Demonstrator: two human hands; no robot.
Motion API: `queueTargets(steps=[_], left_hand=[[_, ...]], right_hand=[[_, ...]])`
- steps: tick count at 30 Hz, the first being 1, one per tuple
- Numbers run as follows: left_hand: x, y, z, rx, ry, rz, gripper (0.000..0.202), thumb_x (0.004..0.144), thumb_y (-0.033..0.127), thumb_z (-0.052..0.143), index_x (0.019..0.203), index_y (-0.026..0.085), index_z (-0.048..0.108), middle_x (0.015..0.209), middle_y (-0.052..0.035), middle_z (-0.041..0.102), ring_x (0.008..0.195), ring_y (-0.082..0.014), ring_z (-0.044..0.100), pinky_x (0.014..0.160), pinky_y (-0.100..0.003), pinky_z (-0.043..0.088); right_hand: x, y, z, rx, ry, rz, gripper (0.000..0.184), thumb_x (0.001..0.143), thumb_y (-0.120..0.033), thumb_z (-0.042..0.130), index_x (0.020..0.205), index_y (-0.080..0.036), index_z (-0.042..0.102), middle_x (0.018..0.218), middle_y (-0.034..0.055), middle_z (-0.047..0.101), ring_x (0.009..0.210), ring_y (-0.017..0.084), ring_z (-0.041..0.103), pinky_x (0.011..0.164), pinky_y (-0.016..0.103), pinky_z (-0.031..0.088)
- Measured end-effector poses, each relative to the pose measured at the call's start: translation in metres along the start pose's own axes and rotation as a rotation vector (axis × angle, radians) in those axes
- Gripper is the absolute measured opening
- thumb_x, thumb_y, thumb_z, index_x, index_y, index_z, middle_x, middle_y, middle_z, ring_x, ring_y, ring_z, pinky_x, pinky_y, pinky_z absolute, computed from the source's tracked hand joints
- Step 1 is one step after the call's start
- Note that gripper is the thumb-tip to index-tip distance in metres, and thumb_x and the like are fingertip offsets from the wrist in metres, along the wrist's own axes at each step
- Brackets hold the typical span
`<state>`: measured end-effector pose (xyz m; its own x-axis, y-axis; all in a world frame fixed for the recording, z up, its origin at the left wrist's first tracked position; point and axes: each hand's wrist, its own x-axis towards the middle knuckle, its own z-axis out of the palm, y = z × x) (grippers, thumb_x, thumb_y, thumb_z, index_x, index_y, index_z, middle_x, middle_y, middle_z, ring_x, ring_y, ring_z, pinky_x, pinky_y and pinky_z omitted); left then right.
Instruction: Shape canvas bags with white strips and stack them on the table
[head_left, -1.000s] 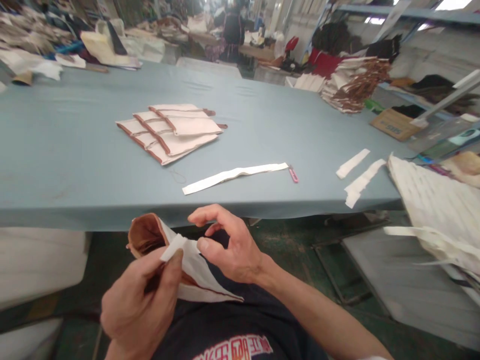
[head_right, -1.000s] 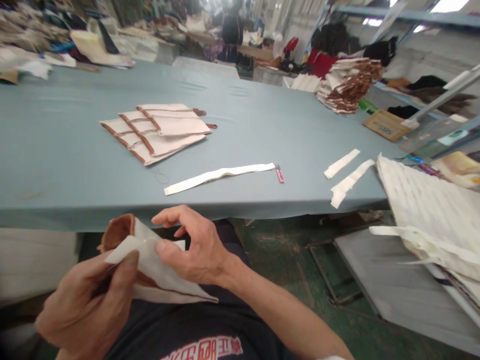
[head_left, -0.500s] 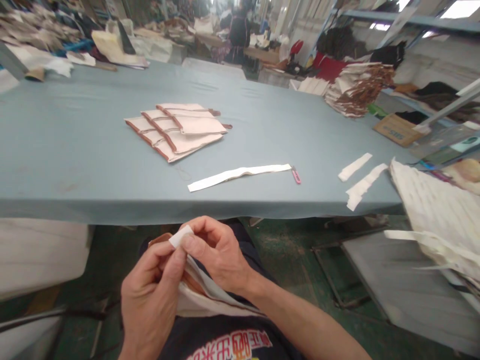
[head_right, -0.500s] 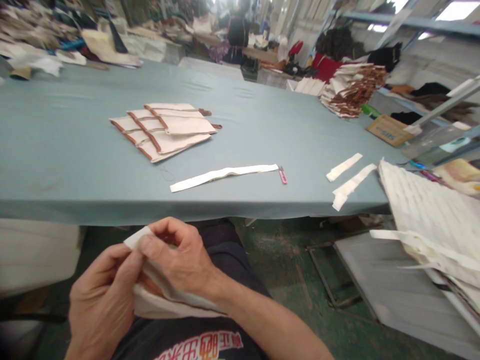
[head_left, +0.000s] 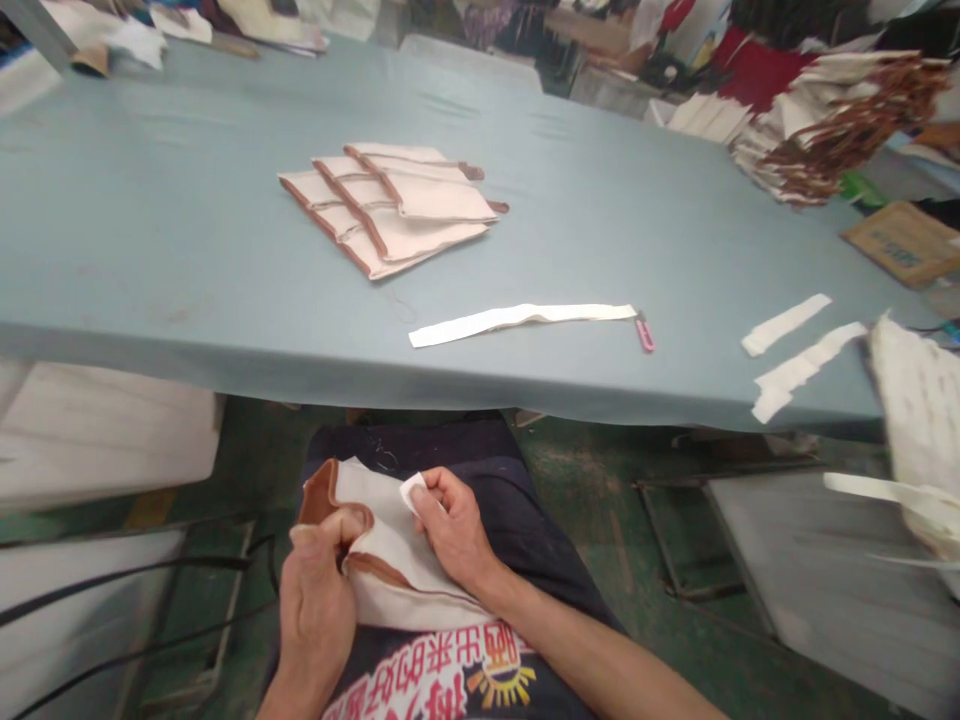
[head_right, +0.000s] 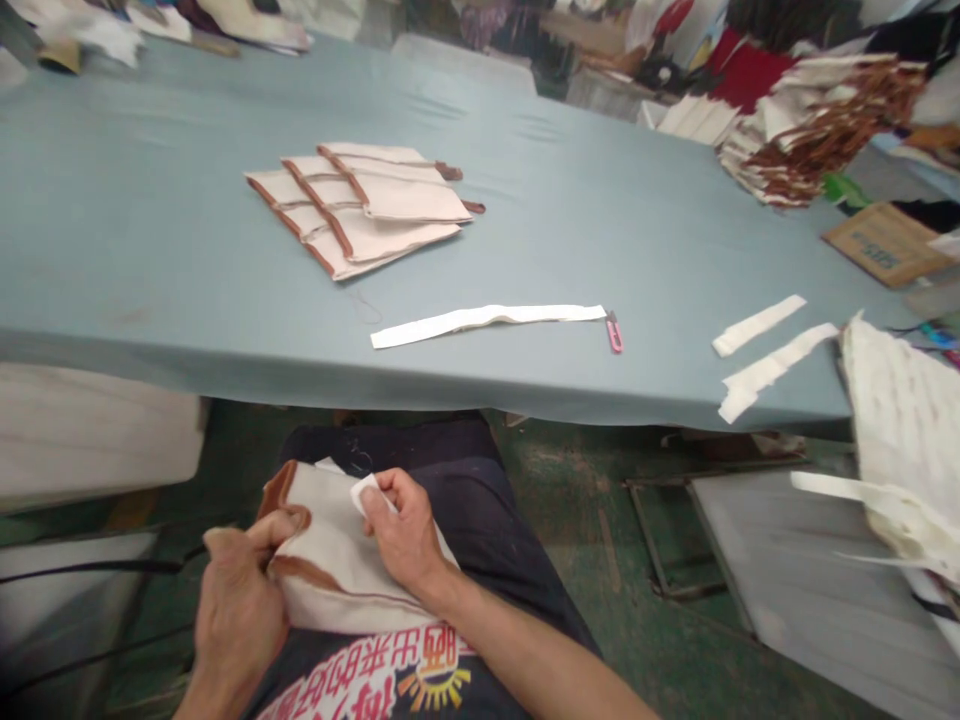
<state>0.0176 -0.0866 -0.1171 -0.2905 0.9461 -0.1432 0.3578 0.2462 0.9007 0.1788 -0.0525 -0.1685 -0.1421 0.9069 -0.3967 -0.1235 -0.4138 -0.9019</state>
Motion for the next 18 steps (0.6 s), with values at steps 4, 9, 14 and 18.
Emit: queueTargets(steps=[4, 9, 14, 18], left_hand=[[-0.017, -0.006, -0.017, 0.024, -0.051, -0.036, 0.063, 0.097, 0.079, 0.065, 0.068, 0.025, 0.078, 0.067, -0.0032, 0.08, 0.055, -0.0233, 0.068, 0.048, -0.029, 0.052], [-0.037, 0.0, -0.024, 0.071, -0.052, -0.066, 0.045, 0.099, 0.061, 0.07, 0.073, 0.025, 0.074, 0.07, 0.001, 0.076, 0.062, -0.0197, 0.066, 0.061, -0.025, 0.054], [-0.017, 0.012, -0.03, 0.068, -0.252, 0.028, 0.052, 0.103, 0.066, 0.066, 0.072, 0.026, 0.074, 0.065, 0.001, 0.073, 0.059, -0.0196, 0.068, 0.058, -0.025, 0.055], [0.012, 0.033, -0.032, 0.035, -0.322, 0.186, 0.05, 0.106, 0.063, 0.063, 0.078, 0.026, 0.082, 0.071, -0.0019, 0.081, 0.06, -0.0203, 0.072, 0.056, -0.024, 0.056]], right_hand=[[0.004, 0.002, 0.0, -0.016, 0.0, 0.005, 0.038, 0.091, -0.058, 0.078, 0.086, -0.023, 0.064, 0.061, -0.0067, 0.058, 0.054, 0.011, 0.045, 0.055, 0.023, 0.039], [0.003, 0.0, 0.003, -0.034, -0.016, -0.009, 0.038, 0.091, -0.059, 0.075, 0.087, -0.024, 0.063, 0.06, -0.0072, 0.055, 0.054, 0.012, 0.045, 0.056, 0.025, 0.039], [0.006, -0.019, -0.008, -0.062, -0.006, -0.088, 0.042, 0.094, -0.063, 0.074, 0.086, -0.023, 0.064, 0.065, -0.0058, 0.056, 0.06, 0.012, 0.046, 0.061, 0.026, 0.042], [0.008, -0.067, -0.033, -0.089, -0.003, -0.188, 0.044, 0.094, -0.064, 0.077, 0.084, -0.023, 0.066, 0.073, -0.0043, 0.058, 0.066, 0.013, 0.047, 0.067, 0.027, 0.044]])
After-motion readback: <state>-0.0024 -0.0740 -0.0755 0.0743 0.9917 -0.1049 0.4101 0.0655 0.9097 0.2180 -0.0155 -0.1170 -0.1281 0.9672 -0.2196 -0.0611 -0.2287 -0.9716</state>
